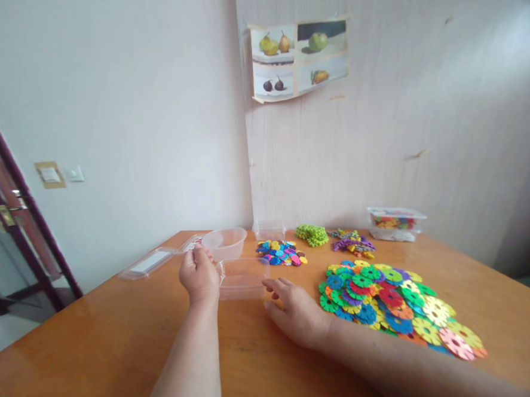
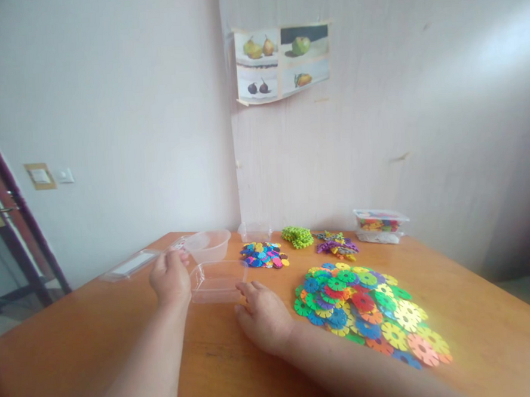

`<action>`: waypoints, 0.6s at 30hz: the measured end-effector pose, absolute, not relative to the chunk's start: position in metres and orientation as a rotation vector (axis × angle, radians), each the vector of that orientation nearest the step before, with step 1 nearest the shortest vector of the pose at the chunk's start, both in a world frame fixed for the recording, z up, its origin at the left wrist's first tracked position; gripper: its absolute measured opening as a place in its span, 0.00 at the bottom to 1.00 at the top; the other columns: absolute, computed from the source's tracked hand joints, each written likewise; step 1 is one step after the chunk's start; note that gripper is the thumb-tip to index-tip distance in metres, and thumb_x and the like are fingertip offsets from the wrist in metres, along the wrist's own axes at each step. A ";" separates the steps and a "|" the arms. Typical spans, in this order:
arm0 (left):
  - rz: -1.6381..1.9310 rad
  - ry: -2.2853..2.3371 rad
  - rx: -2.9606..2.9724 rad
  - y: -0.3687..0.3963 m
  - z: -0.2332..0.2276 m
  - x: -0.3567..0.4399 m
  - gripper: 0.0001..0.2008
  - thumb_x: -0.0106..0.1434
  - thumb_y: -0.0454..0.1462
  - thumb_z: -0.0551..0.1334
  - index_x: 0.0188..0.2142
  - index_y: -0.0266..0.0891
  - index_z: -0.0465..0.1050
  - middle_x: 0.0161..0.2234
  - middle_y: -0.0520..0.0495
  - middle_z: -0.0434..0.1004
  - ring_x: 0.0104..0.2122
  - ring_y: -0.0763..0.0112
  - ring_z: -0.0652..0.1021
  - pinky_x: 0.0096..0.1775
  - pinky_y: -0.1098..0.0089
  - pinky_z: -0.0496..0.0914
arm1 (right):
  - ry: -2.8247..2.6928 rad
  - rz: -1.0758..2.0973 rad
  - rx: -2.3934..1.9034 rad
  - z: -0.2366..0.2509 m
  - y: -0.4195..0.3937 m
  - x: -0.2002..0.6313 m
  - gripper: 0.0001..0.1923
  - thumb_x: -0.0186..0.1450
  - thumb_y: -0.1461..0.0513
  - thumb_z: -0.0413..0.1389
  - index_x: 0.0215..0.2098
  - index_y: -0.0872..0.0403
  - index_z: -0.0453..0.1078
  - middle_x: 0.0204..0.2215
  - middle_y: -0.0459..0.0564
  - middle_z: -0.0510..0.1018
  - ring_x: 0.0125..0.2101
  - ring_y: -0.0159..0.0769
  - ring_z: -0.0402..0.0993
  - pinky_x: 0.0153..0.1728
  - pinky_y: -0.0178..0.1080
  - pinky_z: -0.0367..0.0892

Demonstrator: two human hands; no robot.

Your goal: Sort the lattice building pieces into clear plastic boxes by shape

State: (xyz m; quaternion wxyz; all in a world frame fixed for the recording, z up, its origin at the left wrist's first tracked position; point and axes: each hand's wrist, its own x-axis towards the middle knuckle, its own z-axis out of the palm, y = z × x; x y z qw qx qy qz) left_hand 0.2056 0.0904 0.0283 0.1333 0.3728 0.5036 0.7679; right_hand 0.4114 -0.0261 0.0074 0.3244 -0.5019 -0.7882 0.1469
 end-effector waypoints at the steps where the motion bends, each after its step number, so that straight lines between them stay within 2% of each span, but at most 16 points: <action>1: 2.208 1.499 1.126 0.090 0.028 0.205 0.16 0.64 0.46 0.54 0.34 0.37 0.74 0.29 0.48 0.79 0.28 0.69 0.78 0.33 0.69 0.72 | -2.069 0.390 -1.313 0.008 -0.027 0.411 0.28 0.64 0.62 0.51 0.62 0.56 0.63 0.49 0.57 0.75 0.46 0.41 0.74 0.46 0.39 0.69; 7: 2.053 1.751 1.555 0.077 0.031 0.211 0.19 0.68 0.48 0.51 0.32 0.40 0.73 0.30 0.48 0.79 0.32 0.66 0.78 0.36 0.68 0.69 | -2.010 0.344 -1.250 0.020 -0.027 0.435 0.25 0.64 0.60 0.53 0.60 0.51 0.65 0.50 0.55 0.75 0.45 0.40 0.74 0.42 0.38 0.70; 12: 1.893 1.846 1.947 0.062 0.034 0.228 0.19 0.69 0.48 0.50 0.31 0.41 0.72 0.30 0.47 0.78 0.33 0.65 0.76 0.35 0.68 0.64 | -1.767 0.242 -1.260 0.048 -0.018 0.493 0.19 0.65 0.57 0.54 0.53 0.52 0.70 0.42 0.52 0.78 0.41 0.38 0.74 0.40 0.39 0.70; 16: 1.662 1.838 2.249 0.050 0.034 0.240 0.18 0.69 0.47 0.50 0.31 0.42 0.71 0.29 0.47 0.77 0.32 0.66 0.75 0.34 0.69 0.61 | -1.571 0.235 -1.331 0.060 -0.009 0.542 0.20 0.64 0.55 0.55 0.51 0.54 0.71 0.40 0.51 0.79 0.39 0.37 0.74 0.40 0.39 0.69; 18: 1.467 1.786 2.422 0.046 0.035 0.247 0.17 0.68 0.49 0.52 0.31 0.43 0.72 0.29 0.48 0.78 0.32 0.66 0.76 0.35 0.69 0.61 | -1.506 0.263 -1.347 0.060 -0.005 0.565 0.20 0.63 0.54 0.55 0.51 0.55 0.71 0.36 0.50 0.79 0.35 0.36 0.75 0.37 0.38 0.69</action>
